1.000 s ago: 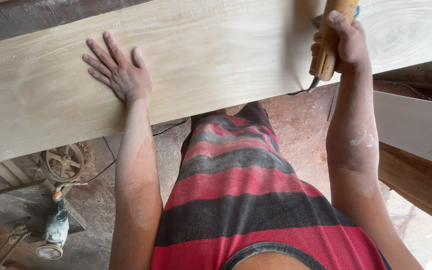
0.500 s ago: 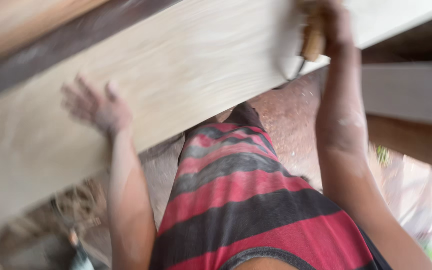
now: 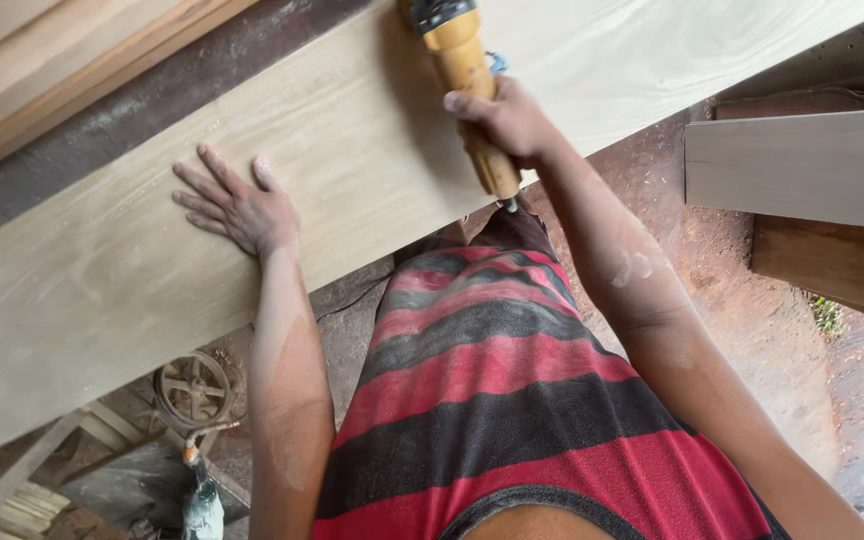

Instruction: The person uses an angle grinder to sand the surface of a large wooden plank. They move the tool back and forth across the wood, then switch to a smaller handheld sander to continue smoothing the surface.

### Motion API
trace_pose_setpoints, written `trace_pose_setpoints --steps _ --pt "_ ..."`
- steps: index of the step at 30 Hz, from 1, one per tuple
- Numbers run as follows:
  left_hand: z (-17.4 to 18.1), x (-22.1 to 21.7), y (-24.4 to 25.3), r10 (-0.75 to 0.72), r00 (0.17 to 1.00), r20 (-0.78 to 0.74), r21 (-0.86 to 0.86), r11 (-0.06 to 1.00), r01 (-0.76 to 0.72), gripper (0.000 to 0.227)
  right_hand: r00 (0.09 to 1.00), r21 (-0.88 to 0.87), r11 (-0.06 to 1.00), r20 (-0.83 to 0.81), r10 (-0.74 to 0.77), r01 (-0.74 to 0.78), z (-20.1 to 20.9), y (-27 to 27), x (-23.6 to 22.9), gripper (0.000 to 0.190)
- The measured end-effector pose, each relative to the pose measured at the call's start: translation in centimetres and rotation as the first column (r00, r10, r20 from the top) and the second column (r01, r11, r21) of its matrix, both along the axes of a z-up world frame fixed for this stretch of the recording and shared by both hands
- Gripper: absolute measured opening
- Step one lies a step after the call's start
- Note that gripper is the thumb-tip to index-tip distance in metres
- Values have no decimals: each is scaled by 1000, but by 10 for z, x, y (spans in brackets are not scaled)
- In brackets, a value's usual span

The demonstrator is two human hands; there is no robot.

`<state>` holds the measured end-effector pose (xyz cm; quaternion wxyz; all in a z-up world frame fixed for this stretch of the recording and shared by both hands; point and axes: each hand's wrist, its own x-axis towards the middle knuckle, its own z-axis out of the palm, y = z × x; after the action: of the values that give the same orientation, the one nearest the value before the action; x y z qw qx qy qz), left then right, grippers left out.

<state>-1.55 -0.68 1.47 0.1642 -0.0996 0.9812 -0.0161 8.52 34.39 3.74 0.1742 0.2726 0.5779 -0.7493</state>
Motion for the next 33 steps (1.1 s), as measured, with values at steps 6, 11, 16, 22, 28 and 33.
trace_pose_setpoints --steps 6,11,16,22,28,33 --pt "4 3 1 13 999 42 5 1000 -14 76 980 160 968 71 184 -193 2 -57 -2 44" --pt "10 2 6 2 998 59 -7 1000 -1 74 984 172 969 58 170 -177 3 -41 21 44" --pt "14 2 8 7 996 94 1 1000 -7 73 995 31 999 96 -12 9 2 23 58 44" --pt "15 1 10 -3 996 91 5 1000 2 73 990 50 990 39 -135 133 7 90 72 53" --pt "14 3 8 -15 996 83 -6 1000 15 72 982 83 978 2 -191 190 1 120 79 57" --pt "15 3 8 -8 997 74 -1 1000 8 72 971 106 965 3 -241 239 -5 143 89 64"
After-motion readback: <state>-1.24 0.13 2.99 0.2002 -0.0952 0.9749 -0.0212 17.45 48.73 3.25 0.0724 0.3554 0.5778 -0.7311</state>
